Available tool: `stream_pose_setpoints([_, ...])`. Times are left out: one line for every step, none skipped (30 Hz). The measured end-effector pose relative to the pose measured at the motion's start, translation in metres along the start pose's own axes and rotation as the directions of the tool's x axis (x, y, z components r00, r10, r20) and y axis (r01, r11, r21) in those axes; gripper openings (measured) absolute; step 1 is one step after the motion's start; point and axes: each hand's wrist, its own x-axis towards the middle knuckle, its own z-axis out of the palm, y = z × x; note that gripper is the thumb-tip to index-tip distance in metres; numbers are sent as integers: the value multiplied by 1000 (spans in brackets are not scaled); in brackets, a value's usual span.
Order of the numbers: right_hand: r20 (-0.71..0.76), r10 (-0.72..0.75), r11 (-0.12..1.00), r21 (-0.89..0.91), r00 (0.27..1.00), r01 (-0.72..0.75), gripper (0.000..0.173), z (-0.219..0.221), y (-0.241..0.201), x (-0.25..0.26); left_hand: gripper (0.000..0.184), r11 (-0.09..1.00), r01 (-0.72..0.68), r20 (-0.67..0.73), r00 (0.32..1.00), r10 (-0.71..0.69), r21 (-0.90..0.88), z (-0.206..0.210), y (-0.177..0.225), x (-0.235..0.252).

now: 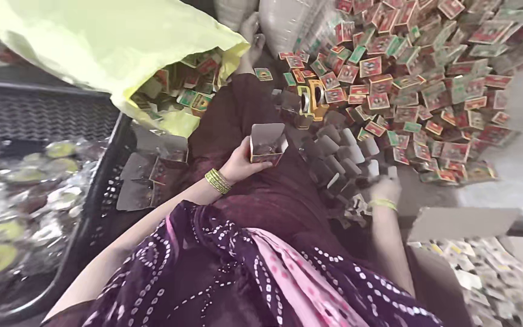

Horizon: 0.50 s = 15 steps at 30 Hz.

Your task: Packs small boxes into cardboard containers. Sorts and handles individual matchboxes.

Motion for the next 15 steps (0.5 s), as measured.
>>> stream_pose_setpoints([-109, -94, 993, 59, 990, 101, 29, -18, -12, -5, 85, 1000, -11, 7, 1000, 11, -6, 0, 1, 0])
stream_pose_setpoints([-216, -197, 973, 78, 956, 218, 29, -34, -25, -13, 84, 1000, -10, 13, 1000, 10, -7, 0, 2, 0])
stream_pose_setpoints([-308, -283, 942, 87, 908, 323, 30, -49, -40, -21, 84, 1000, -14, 15, 1000, 14, -5, 0, 3, 0])
stream_pose_setpoints([-385, -358, 896, 115, 851, 429, 32, -60, -54, -32, 83, 1000, -14, 15, 1000, 15, -4, 0, 3, 0])
stream_pose_setpoints([-452, -422, 825, 167, 786, 539, 33, -66, -70, -43, 83, 1000, -16, 15, 1000, 16, -11, 0, 3, 0])
stream_pose_setpoints([-493, -471, 723, 260, 732, 640, 35, -70, -87, -56, 84, 1000, -17, 14, 1000, 17, -18, 0, 2, 0])
stream_pose_setpoints([-508, -514, 585, 381, 691, 716, 36, -71, -105, -71, 84, 999, -24, 15, 1000, 24, -24, 0, 1, 0])
stream_pose_setpoints([-498, -561, 431, 507, 662, 746, 38, -70, -124, -87, 84, 999, -29, 19, 999, 30, -26, -1, 2, -1])
stream_pose_setpoints([-487, -603, 304, 592, 632, 747, 38, -65, -143, -100, 84, 999, -29, 19, 999, 29, -18, -1, 2, -1])
stream_pose_setpoints([-470, -641, 239, 629, 606, 740, 38, -58, -160, -114, 84, 1000, -22, 19, 1000, 22, 2, -1, 4, -2])
stream_pose_setpoints([-456, -675, 215, 631, 580, 746, 36, -49, -176, -126, 85, 999, -15, 16, 1000, 14, 28, -2, 5, -2])
stream_pose_setpoints([-448, -705, 217, 601, 549, 769, 34, -39, -191, -136, 85, 998, -27, 15, 1000, 27, 56, -2, 4, -3])
stream_pose_setpoints([-454, -731, 218, 553, 510, 804, 33, -29, -204, -144, 86, 995, -60, 18, 998, 59, 78, -3, 3, -3])
stream_pose_setpoints([-461, -752, 216, 502, 470, 837, 31, -19, -216, -150, 86, 991, -91, 22, 996, 89, 96, -4, 3, -3])
stream_pose_setpoints([-463, -772, 214, 454, 434, 865, 28, -10, -225, -156, 85, 988, -114, 29, 993, 111, 109, -5, 3, -3])
